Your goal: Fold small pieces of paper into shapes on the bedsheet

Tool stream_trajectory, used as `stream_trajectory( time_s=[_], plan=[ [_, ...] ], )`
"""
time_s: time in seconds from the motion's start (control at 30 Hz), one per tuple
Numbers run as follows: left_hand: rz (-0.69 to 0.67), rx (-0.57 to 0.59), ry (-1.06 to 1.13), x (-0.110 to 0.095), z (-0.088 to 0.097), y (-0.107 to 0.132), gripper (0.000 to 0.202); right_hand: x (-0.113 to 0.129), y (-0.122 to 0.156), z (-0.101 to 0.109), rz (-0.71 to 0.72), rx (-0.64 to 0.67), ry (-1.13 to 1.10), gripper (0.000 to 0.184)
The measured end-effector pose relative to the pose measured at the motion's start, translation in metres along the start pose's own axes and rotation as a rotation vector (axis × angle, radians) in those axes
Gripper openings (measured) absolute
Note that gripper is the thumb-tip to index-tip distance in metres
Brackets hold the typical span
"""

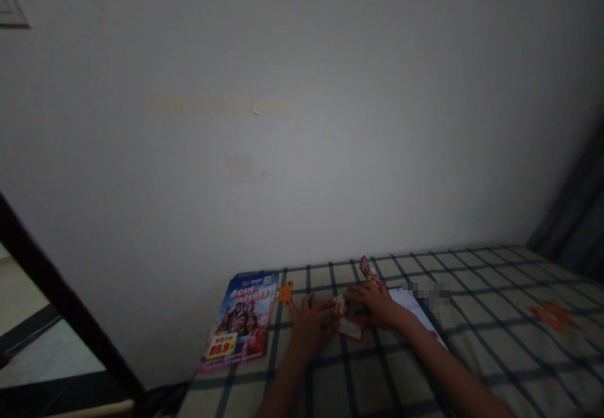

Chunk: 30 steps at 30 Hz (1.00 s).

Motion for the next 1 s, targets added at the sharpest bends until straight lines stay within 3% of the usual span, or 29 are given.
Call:
stream_trajectory(
  time_s=[0.17,0.37,0.6,0.73,1.0],
  plan=[
    [-0.008,0.028,-0.004,0.001,-0.001,0.000,0.030,-0.007,-0.001,-0.006,-0.023,0.052,-0.032,0.083],
    [-0.009,0.066,-0.007,-0.001,0.000,0.000,0.036,-0.013,0.002,-0.010,-0.014,0.026,-0.109,0.081],
    [0.003,0.144,-0.030,-0.001,-0.002,-0.002,0.043,-0.007,-0.011,0.005,0.015,-0.262,-0.106,0.024],
    [0.009,0.148,-0.034,-0.001,-0.002,-0.001,0.048,0.003,-0.021,0.011,-0.054,-0.358,-0.025,0.017],
    [0.005,0.141,-0.035,-0.002,-0.002,0.000,0.050,0.003,-0.034,0.011,-0.108,-0.381,-0.011,0.017]
  ],
)
Point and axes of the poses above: each hand's wrist, its own y-axis away from the middle knuckle, its own z-axis out of the back of the hand, x = y × z, the point moved 4 cm from there along -y, towards the middle knuckle, and after that the axes turned 15 degrees about x, right-handed, at the moved point
